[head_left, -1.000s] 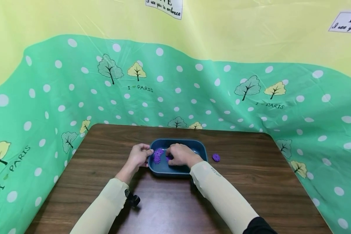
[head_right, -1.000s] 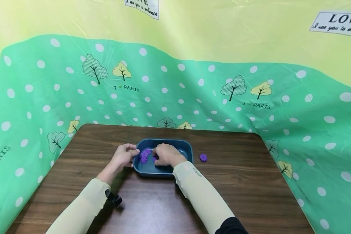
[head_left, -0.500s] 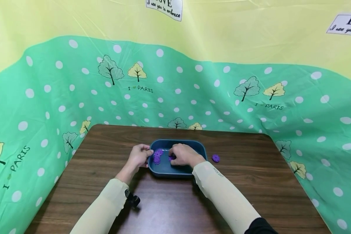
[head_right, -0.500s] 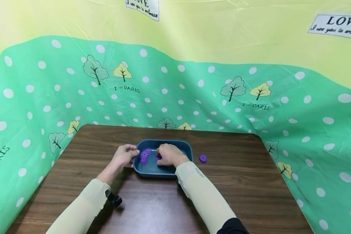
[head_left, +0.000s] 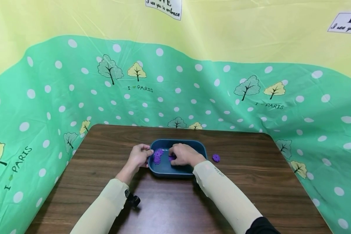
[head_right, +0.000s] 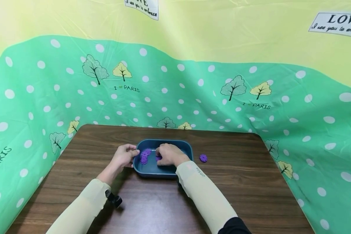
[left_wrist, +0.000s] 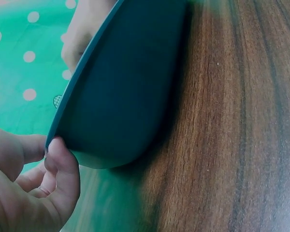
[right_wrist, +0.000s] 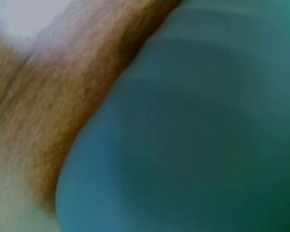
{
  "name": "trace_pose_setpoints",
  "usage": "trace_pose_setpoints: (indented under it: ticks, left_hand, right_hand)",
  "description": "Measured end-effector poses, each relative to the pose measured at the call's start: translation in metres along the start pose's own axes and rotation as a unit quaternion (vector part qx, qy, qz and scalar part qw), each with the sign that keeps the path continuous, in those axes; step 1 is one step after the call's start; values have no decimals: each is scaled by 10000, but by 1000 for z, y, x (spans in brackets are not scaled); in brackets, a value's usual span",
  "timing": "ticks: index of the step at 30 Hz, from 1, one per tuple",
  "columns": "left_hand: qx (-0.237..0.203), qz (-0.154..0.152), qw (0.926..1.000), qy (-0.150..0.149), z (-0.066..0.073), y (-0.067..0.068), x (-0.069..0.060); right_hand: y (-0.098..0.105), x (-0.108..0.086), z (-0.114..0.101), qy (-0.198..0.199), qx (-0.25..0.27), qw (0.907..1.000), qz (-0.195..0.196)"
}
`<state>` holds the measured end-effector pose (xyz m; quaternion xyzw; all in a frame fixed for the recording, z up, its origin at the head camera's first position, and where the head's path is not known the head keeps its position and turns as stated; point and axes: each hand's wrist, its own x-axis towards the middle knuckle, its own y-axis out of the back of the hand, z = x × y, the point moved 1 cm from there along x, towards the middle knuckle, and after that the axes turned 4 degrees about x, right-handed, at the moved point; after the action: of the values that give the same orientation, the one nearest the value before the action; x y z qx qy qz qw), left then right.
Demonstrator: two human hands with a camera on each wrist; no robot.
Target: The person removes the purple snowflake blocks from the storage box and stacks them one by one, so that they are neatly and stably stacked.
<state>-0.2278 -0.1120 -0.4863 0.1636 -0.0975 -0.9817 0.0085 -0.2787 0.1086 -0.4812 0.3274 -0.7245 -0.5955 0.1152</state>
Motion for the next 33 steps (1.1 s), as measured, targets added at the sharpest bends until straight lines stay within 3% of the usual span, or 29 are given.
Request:
trace_pose_setpoints:
  ticks: [12, 33]
  left_hand:
    - [-27, 24, 10000, -20, 2, 0, -2]
    - [51, 51, 10000, -29, 2, 0, -2]
  right_hand:
    - [2, 0, -2, 27, 101, 9999, -87]
    - [25, -27, 12, 198, 64, 9992, 329]
